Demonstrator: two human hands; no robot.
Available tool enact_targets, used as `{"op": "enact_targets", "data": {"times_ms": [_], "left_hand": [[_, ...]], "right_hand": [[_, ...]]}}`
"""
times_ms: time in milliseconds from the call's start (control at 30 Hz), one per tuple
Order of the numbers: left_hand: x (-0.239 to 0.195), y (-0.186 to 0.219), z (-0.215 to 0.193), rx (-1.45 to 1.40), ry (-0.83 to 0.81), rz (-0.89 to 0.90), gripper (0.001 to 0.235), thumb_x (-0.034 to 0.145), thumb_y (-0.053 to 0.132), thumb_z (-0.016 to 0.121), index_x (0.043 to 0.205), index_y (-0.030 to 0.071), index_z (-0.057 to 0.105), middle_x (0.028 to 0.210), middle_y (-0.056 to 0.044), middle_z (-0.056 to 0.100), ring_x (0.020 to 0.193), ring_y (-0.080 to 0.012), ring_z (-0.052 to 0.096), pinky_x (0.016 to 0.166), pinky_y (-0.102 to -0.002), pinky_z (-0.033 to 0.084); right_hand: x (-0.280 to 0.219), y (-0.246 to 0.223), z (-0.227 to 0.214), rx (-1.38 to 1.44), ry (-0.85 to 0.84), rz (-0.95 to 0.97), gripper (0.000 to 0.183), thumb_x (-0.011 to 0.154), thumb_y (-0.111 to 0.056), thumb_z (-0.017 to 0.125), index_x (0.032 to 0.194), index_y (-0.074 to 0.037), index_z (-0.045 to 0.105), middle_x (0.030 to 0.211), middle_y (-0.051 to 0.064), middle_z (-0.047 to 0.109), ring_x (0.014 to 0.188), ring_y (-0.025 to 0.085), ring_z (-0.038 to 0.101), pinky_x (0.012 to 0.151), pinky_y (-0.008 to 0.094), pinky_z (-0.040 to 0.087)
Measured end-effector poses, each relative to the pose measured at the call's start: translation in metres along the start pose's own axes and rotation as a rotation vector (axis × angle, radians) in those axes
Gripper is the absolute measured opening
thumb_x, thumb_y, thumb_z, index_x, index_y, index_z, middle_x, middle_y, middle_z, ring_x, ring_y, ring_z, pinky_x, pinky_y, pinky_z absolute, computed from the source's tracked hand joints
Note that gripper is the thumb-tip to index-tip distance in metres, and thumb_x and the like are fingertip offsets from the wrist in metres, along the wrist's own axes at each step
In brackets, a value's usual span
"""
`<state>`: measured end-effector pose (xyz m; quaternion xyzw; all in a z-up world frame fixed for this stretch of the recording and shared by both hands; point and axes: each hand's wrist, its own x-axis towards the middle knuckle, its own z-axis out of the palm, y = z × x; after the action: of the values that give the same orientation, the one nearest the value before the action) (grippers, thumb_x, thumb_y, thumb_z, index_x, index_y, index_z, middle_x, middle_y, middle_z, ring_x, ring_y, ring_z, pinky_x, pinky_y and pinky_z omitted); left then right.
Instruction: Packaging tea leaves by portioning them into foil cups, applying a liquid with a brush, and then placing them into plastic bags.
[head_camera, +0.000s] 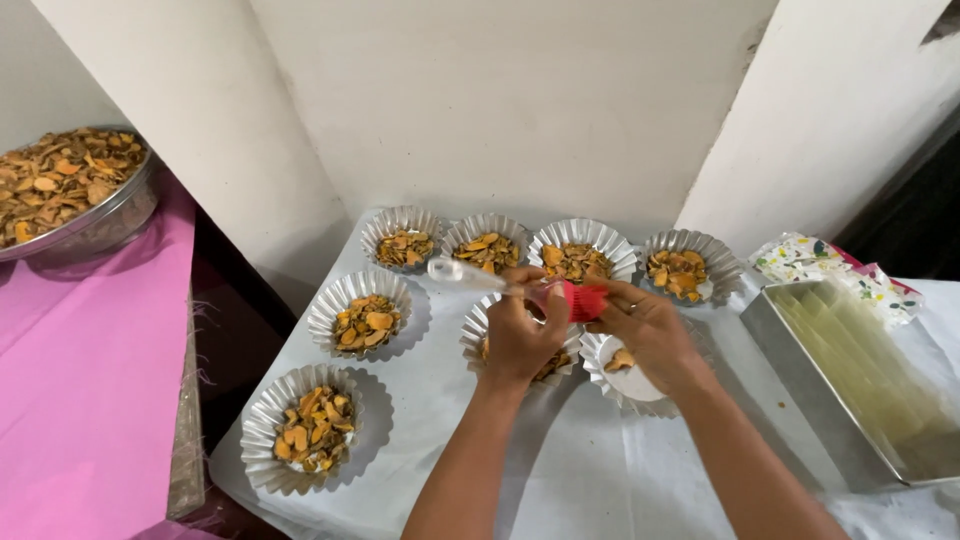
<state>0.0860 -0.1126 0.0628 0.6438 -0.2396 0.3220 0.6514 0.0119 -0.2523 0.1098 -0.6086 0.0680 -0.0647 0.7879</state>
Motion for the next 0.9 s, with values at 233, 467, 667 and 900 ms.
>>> {"op": "enact_targets", "data": {"times_ms": [233,467,667,900], "left_hand": [[0.023,-0.009,-0.017,0.014,0.406,-0.028,0.024,0.085,0.014,0.075,0.105,0.008,0.064,0.077,-0.012,0.071,0.067,-0.0238,0.070,0.061,-0.034,0.057],[0.024,-0.002,-0.023,-0.072,0.467,-0.062,0.027,0.090,0.016,0.073,0.110,0.006,0.058,0.085,-0.011,0.067,0.075,-0.0176,0.066,0.070,-0.032,0.054],[0.025,-0.002,-0.025,-0.089,0.481,-0.059,0.030,0.090,0.019,0.074,0.110,0.004,0.058,0.090,-0.013,0.067,0.083,-0.0221,0.071,0.075,-0.034,0.056],[0.024,-0.003,-0.021,-0.076,0.458,-0.052,0.028,0.088,0.017,0.075,0.108,0.004,0.060,0.088,-0.014,0.067,0.083,-0.0252,0.072,0.074,-0.035,0.057]], "right_hand": [[-0.024,-0.030,-0.045,-1.039,0.026,-0.007,0.040,0.095,-0.013,0.066,0.134,-0.015,0.071,0.112,0.021,0.079,0.101,0.035,0.076,0.094,0.047,0.059],[-0.007,-0.018,0.017,-1.263,-0.153,0.018,0.042,0.099,-0.026,0.061,0.141,-0.027,0.065,0.122,0.012,0.074,0.116,0.029,0.072,0.098,0.045,0.060],[0.034,0.094,0.061,-1.744,-0.383,-0.333,0.025,0.075,-0.027,0.065,0.089,-0.011,0.078,0.080,0.009,0.075,0.075,0.031,0.075,0.066,0.043,0.063],[0.020,0.079,0.066,-1.635,-0.318,-0.259,0.017,0.075,-0.018,0.067,0.079,-0.005,0.077,0.073,0.011,0.074,0.067,0.034,0.074,0.059,0.043,0.062]]}}
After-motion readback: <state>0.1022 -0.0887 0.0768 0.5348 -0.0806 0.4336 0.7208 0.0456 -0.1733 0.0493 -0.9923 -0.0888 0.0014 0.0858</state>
